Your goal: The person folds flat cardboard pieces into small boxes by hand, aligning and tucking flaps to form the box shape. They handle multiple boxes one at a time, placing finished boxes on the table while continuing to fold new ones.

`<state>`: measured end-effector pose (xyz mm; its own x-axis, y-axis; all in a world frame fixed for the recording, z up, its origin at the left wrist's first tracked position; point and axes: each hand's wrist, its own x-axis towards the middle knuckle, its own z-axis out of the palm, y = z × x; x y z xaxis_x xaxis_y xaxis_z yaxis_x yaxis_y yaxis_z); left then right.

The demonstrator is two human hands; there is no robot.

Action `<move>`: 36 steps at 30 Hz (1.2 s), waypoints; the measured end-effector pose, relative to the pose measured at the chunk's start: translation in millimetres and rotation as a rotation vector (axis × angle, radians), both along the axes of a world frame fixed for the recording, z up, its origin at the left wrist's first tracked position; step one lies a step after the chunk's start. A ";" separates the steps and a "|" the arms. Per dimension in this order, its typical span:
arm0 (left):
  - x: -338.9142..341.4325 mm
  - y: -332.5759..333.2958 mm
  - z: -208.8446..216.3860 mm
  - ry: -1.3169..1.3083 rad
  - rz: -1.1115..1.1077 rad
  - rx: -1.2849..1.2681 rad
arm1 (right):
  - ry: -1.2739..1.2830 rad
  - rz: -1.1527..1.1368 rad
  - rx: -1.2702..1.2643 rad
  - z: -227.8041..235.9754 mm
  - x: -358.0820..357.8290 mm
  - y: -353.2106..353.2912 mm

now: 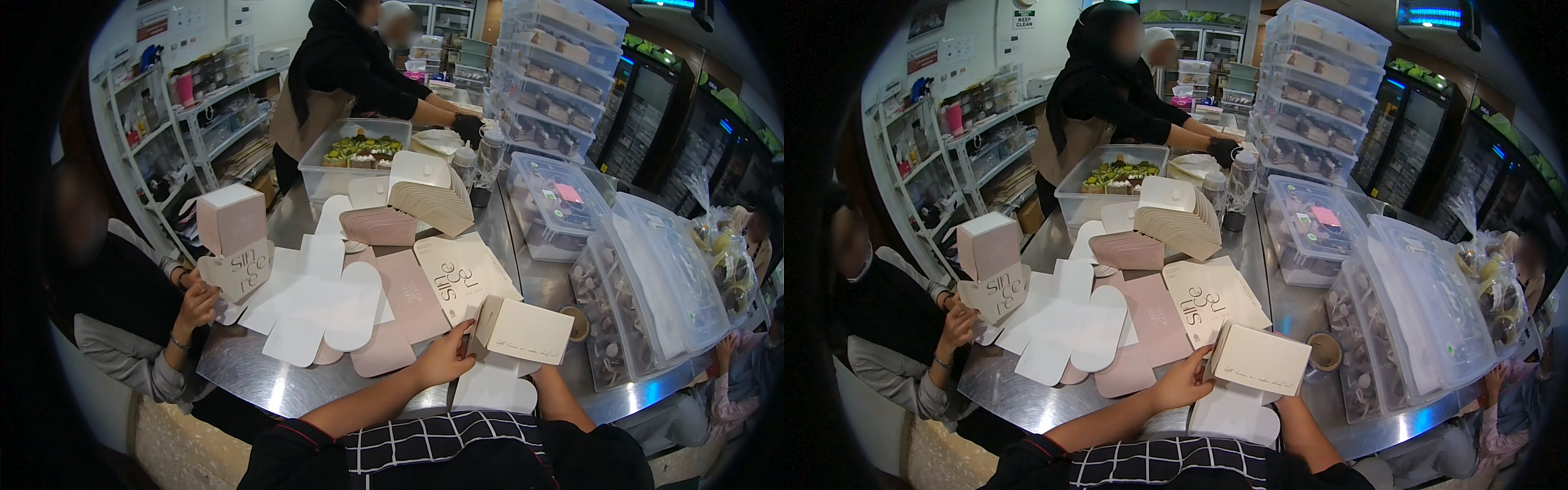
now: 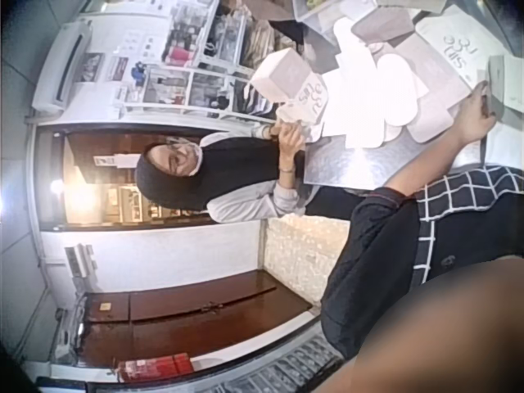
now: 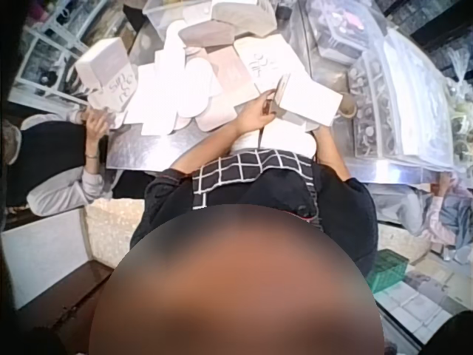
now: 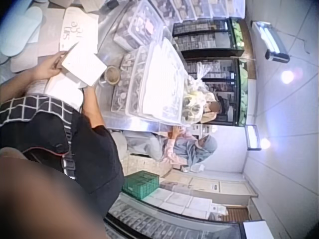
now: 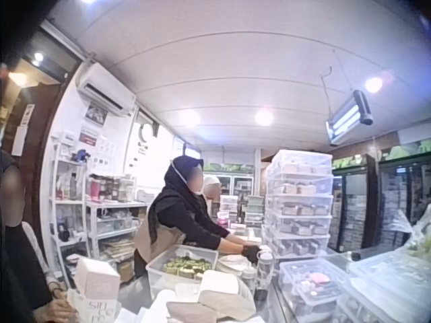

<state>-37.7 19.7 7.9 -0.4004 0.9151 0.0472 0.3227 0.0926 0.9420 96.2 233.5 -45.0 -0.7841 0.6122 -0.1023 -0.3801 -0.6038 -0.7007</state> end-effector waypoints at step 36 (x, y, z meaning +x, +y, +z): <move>0.6 -2.3 -13.8 0.209 -0.013 0.022 | -0.127 -0.034 0.329 49.2 14.9 -29.4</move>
<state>-37.1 17.4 -5.9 -0.3681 0.9180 0.1478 0.5127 0.0677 0.8559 111.1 204.2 4.2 -0.7565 0.6539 0.0091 -0.2934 -0.3269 -0.8983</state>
